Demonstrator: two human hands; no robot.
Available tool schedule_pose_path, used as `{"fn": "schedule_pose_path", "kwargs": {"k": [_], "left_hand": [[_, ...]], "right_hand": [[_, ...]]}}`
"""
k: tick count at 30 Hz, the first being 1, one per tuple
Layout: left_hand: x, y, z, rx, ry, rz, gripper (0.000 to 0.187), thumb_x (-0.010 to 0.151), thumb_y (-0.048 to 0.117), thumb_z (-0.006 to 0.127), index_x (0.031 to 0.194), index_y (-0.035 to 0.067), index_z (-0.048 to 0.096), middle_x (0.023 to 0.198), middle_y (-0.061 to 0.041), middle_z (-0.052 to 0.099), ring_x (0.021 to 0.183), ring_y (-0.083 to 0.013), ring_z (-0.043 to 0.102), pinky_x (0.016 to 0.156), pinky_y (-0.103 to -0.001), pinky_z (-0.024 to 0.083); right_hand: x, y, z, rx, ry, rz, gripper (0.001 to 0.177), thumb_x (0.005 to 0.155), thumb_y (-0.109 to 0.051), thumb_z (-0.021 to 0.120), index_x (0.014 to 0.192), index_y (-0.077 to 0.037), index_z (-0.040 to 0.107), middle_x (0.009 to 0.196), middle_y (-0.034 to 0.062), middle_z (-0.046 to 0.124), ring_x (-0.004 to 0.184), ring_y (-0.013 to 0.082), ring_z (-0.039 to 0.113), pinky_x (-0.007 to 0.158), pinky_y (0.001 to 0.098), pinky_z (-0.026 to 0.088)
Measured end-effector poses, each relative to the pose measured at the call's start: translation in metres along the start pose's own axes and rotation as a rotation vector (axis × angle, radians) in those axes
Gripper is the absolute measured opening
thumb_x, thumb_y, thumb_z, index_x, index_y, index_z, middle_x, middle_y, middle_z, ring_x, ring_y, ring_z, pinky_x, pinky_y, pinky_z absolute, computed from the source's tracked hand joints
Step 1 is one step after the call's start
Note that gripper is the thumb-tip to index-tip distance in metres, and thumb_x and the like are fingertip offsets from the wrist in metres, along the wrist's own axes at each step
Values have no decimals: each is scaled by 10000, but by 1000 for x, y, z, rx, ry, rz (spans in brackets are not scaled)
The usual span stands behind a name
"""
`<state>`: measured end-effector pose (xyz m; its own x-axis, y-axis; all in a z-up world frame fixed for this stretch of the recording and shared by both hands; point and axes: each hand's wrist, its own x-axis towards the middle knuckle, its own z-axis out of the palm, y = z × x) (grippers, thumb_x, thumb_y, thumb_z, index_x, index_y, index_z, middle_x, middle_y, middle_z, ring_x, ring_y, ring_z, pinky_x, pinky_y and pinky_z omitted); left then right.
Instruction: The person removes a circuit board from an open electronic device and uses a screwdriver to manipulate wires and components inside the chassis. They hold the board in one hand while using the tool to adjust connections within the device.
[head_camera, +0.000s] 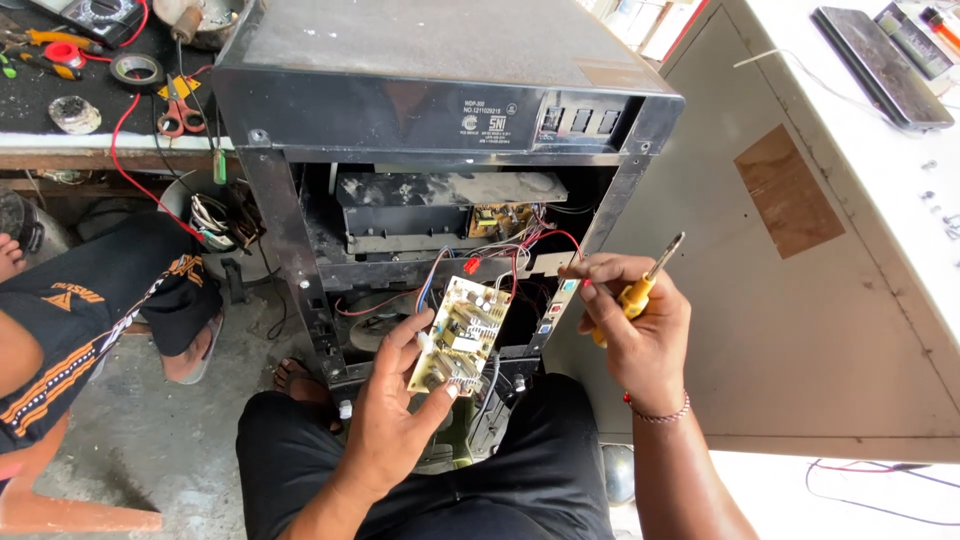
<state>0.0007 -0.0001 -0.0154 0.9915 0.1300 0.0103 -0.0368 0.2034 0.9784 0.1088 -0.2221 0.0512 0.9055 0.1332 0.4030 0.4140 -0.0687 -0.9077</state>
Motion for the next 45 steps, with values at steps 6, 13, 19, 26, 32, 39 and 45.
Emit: {"fn": "schedule_pose_path", "kwargs": {"k": [6, 13, 19, 26, 32, 39, 45], "left_hand": [[2, 0, -2, 1, 32, -73, 740, 830, -36, 672, 1500, 189, 450, 1336, -147, 726, 1111, -182, 729, 1007, -305, 559], [4, 3, -6, -21, -8, -104, 741, 830, -40, 649, 1502, 194, 442, 1334, -158, 687, 1089, -192, 732, 975, -301, 619], [10, 14, -11, 127, -59, -153, 729, 816, 49, 676, 1495, 227, 480, 1276, -87, 777, 1025, -183, 798, 903, -306, 638], [18, 28, -21, 364, -41, -241, 763, 749, 86, 680, 1467, 318, 566, 1473, 15, 683, 1198, -157, 682, 980, -322, 549], [25, 20, -30, 419, -104, -517, 746, 804, 292, 726, 1481, 505, 499, 1610, 170, 497, 1518, -214, 429, 1202, -569, 447], [27, -42, -60, 149, -517, -729, 1094, 663, 625, 876, 1566, 486, 275, 1712, 142, 156, 1616, -198, 117, 1291, -698, 186], [20, -85, -64, 86, -596, -606, 1103, 731, 659, 833, 1597, 358, 220, 1705, 48, 167, 1604, -246, 109, 1290, -680, 141]], "right_hand": [[-22, 6, -3, -17, -28, 139, 176, 927, -70, 688, 1089, -45, 625, 969, 161, 775, 899, 199, 781, 490, 222, 553], [-35, 10, 11, -191, -84, 274, 116, 838, 28, 681, 901, -44, 747, 871, 52, 723, 560, 107, 517, 521, 220, 463], [-24, 12, 15, -233, -49, 250, 131, 842, 22, 697, 944, -48, 742, 901, 69, 723, 510, 98, 526, 507, 212, 490], [-1, 13, 21, -505, -85, 127, 171, 842, -121, 771, 1012, -128, 772, 733, -26, 609, 632, 80, 543, 622, 225, 461], [16, 12, 26, -653, -107, 125, 172, 822, -216, 824, 955, -159, 730, 739, -53, 649, 601, 79, 508, 591, 220, 467], [27, 5, 24, -693, -184, 188, 338, 795, -276, 842, 1086, -143, 731, 704, -60, 722, 550, 37, 527, 534, 191, 489], [33, 9, 19, -746, -212, 150, 347, 784, -297, 847, 1068, -117, 759, 767, -44, 764, 591, 59, 599, 580, 227, 521]]}}
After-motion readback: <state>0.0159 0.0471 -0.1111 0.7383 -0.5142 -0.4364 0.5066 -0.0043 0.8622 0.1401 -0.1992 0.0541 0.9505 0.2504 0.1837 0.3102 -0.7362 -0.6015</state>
